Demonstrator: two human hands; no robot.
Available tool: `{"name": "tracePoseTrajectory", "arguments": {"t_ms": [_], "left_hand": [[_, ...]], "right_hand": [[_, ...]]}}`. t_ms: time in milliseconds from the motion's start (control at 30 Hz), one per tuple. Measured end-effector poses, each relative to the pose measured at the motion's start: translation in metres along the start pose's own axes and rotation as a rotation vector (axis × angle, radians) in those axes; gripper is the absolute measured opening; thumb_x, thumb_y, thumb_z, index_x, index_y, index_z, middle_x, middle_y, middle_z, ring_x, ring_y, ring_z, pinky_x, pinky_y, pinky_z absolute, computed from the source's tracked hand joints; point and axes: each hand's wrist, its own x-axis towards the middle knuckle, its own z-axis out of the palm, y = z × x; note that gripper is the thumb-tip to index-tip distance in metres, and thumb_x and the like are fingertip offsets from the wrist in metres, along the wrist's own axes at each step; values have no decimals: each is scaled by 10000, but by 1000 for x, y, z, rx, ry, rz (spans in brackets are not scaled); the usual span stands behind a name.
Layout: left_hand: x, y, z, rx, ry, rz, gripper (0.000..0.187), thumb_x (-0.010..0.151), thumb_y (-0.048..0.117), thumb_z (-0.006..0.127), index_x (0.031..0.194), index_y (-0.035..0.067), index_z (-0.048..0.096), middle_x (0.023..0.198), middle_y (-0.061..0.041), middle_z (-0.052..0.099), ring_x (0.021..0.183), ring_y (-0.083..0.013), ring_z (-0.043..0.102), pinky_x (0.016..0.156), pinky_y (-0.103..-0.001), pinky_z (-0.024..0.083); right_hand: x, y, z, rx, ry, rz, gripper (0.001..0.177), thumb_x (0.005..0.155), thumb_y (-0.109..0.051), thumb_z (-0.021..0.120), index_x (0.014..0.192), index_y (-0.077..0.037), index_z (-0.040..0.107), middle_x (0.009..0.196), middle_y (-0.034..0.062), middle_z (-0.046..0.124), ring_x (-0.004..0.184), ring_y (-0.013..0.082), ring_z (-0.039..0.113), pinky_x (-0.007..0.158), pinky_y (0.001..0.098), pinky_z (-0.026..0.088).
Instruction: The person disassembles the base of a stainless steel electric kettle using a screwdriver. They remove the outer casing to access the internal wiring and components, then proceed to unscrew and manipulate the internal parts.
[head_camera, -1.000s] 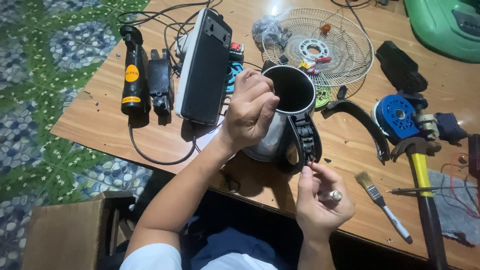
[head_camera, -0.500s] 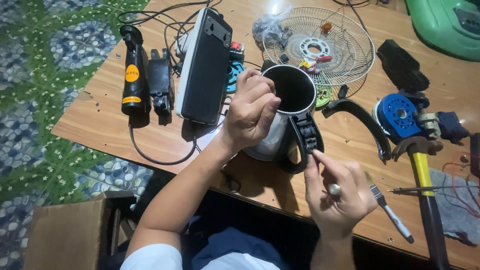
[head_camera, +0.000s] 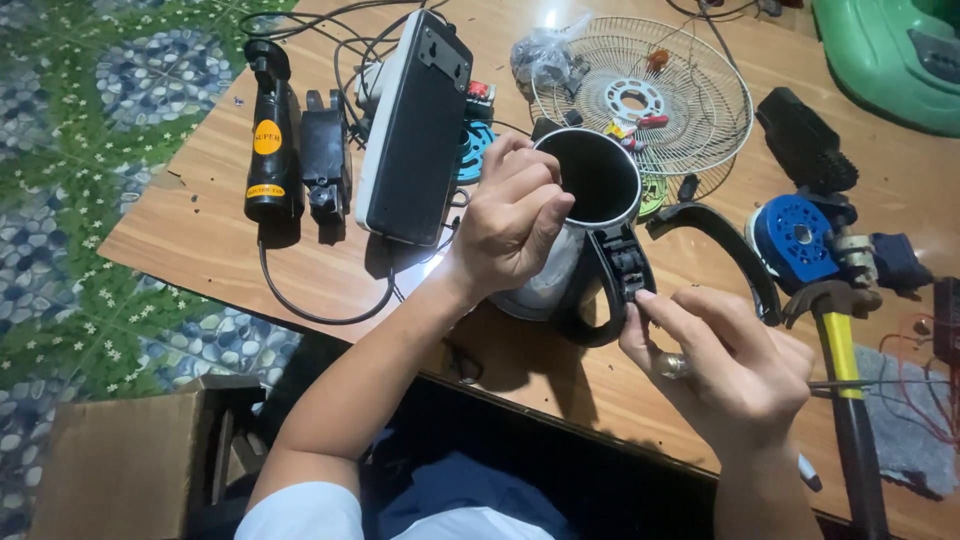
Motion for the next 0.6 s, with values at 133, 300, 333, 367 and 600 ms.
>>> {"name": "tracePoseTrajectory", "arguments": {"t_ms": [133,300,333,367,600], "left_hand": [[1,1,-2,-16,-22,1,389,1073,143,401,775,-27,583,791,-174,553,851,-324,593,947,-514,389],[0,0,-3,-11,-28,14,390,1075,141,396,779,-28,587,796,-184,560,848,-334,597,941,-523,392],[1,1,-3,-19,-21,22,392,1076,140,391,776,-27,578,787,-178,546,836,-332,591,938,-517,385],[1,0,-2,-19,-20,22,392,1076,140,391,776,-27,578,787,-178,546,836,-332,591,938,-517,385],[2,2,-5,-9,-32,21,380,1074,128,399,777,-27,577,785,-178,544,838,-335,589,927,-505,392]], "right_hand": [[-3,0,3,-23,36,6,113,932,-36,901,1002,-12,815,948,162,715,788,248,706,679,343,566],[1,7,0,25,3,6,306,945,-103,906,1166,61,772,1052,239,690,858,287,711,735,368,607],[3,6,-2,11,-25,18,331,958,-135,894,1194,59,765,1091,250,671,911,289,709,755,365,604],[5,8,-5,9,-25,17,331,958,-135,894,1194,59,765,1091,250,671,911,289,709,755,365,604],[23,21,-19,-1,-384,92,634,890,-133,809,1488,-135,601,1297,173,516,782,173,601,586,328,554]]}}
